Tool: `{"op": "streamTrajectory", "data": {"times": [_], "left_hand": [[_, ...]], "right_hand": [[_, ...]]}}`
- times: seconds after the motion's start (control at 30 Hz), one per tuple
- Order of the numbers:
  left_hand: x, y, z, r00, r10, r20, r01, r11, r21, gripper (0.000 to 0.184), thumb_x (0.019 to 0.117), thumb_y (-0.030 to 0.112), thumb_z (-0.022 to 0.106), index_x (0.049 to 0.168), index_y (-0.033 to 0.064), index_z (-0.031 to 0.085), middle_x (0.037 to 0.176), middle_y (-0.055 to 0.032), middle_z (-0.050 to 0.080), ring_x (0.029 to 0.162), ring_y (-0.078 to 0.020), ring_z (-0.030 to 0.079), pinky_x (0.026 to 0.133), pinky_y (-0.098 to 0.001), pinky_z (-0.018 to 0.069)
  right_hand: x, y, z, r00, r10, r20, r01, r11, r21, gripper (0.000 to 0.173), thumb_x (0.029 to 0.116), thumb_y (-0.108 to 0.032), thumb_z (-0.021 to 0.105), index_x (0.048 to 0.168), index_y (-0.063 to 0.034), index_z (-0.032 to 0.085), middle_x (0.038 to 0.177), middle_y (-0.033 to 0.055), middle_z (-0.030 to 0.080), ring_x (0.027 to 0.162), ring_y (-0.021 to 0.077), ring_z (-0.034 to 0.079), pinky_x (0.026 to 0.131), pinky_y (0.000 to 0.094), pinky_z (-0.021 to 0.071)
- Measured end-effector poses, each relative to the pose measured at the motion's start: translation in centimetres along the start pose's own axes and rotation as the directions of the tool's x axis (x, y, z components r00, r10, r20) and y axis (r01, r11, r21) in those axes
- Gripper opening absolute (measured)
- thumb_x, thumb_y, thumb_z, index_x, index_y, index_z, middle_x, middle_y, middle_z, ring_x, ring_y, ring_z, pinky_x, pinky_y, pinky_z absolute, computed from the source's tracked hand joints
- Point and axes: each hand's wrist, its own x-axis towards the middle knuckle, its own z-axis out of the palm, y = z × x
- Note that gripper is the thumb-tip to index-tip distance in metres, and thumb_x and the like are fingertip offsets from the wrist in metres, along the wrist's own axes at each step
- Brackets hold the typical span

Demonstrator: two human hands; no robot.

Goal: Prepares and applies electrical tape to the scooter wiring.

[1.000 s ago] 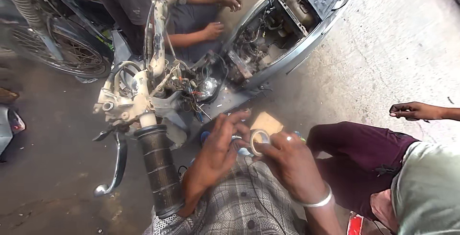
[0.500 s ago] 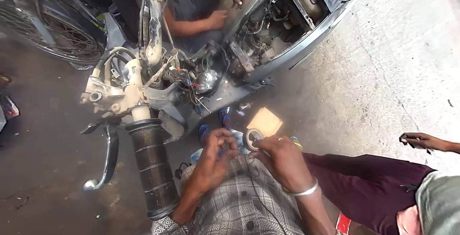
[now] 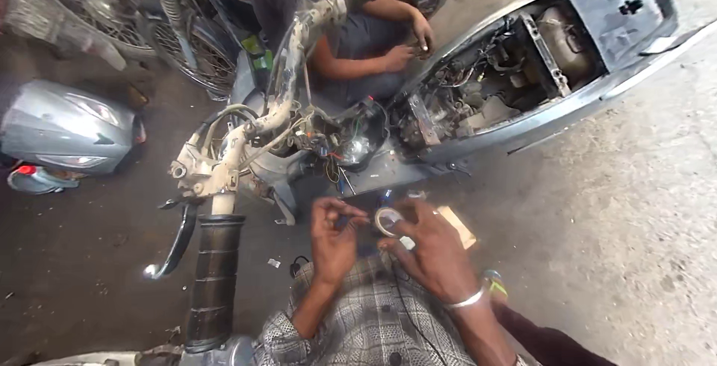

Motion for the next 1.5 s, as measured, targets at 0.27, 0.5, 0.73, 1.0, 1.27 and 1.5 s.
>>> {"op": "streamTrajectory", "data": {"times": [0.27, 0.5, 0.73, 1.0, 1.27, 1.5], "left_hand": [[4.6, -4.5, 3.8, 0.947, -0.171, -0.273, 0.225, 0.958, 0.179, 0.035, 0.0876, -0.008, 0.070, 0.108, 0.0082, 0.047, 0.090, -0.0008, 0.070, 0.075, -0.0078, 0.065, 0.068, -0.0243, 0.0543], [9.3, -10.9, 3.4, 0.873, -0.085, -0.480, 0.265, 0.909, 0.320, 0.031, 0.1000, 0.007, 0.059, 0.131, 0.0019, 0.064, 0.107, -0.0099, 0.069, 0.092, -0.0126, 0.065, 0.086, -0.0294, 0.0543], [11.2, -13.6, 3.3, 0.884, 0.024, -0.466, 0.177, 0.907, 0.383, 0.023, 0.1006, 0.005, 0.058, 0.117, 0.0034, 0.074, 0.113, -0.0162, 0.067, 0.112, -0.0247, 0.062, 0.101, -0.0387, 0.0502], [11.9, -14.6, 3.1, 0.901, 0.138, -0.411, 0.060, 0.899, 0.434, 0.021, 0.0986, 0.003, 0.059, 0.108, 0.0081, 0.077, 0.108, -0.0137, 0.068, 0.111, -0.0251, 0.062, 0.101, -0.0393, 0.0496], [10.9, -12.6, 2.7, 0.944, 0.141, -0.300, 0.035, 0.857, 0.514, 0.022, 0.1020, 0.003, 0.055, 0.113, 0.0079, 0.073, 0.116, -0.0124, 0.065, 0.115, -0.0256, 0.059, 0.102, -0.0396, 0.0469], [10.2, -12.8, 3.0, 0.919, 0.224, -0.323, -0.029, 0.859, 0.511, 0.021, 0.1016, 0.004, 0.057, 0.114, 0.0080, 0.073, 0.116, -0.0098, 0.066, 0.115, -0.0212, 0.059, 0.101, -0.0357, 0.0476]], "right_hand": [[4.9, 6.1, 1.8, 0.998, -0.042, 0.046, 0.041, 0.998, 0.038, 0.044, 0.0961, -0.046, 0.061, 0.072, -0.0114, 0.072, 0.117, 0.0057, 0.072, 0.096, 0.0269, 0.071, 0.070, 0.0484, 0.0590], [16.4, 5.9, 4.8, 0.911, 0.142, 0.388, -0.127, 0.990, -0.065, 0.059, 0.0906, -0.033, 0.070, 0.142, -0.0105, 0.051, 0.107, 0.0184, 0.071, 0.088, 0.0398, 0.071, 0.072, 0.0604, 0.0567], [21.9, 5.7, 6.1, 0.814, 0.150, 0.561, 0.011, 0.962, -0.273, 0.055, 0.0963, -0.041, 0.064, 0.150, -0.0347, 0.053, 0.127, 0.0156, 0.067, 0.098, 0.0398, 0.069, 0.075, 0.0637, 0.0544], [25.0, 6.0, 5.9, 0.700, 0.278, 0.658, -0.036, 0.934, -0.356, 0.033, 0.0952, -0.047, 0.066, 0.120, -0.0264, 0.075, 0.108, 0.0138, 0.074, 0.099, 0.0392, 0.070, 0.079, 0.0664, 0.0530], [25.4, 6.6, 5.9, 0.657, 0.257, 0.709, -0.017, 0.945, -0.326, 0.033, 0.0951, -0.049, 0.066, 0.117, -0.0267, 0.076, 0.110, 0.0109, 0.074, 0.100, 0.0356, 0.071, 0.080, 0.0650, 0.0543], [25.6, 6.2, 5.7, 0.643, 0.211, 0.736, 0.027, 0.954, -0.297, 0.036, 0.0979, -0.049, 0.062, 0.112, -0.0186, 0.075, 0.109, 0.0139, 0.073, 0.101, 0.0373, 0.070, 0.080, 0.0646, 0.0536]]}}
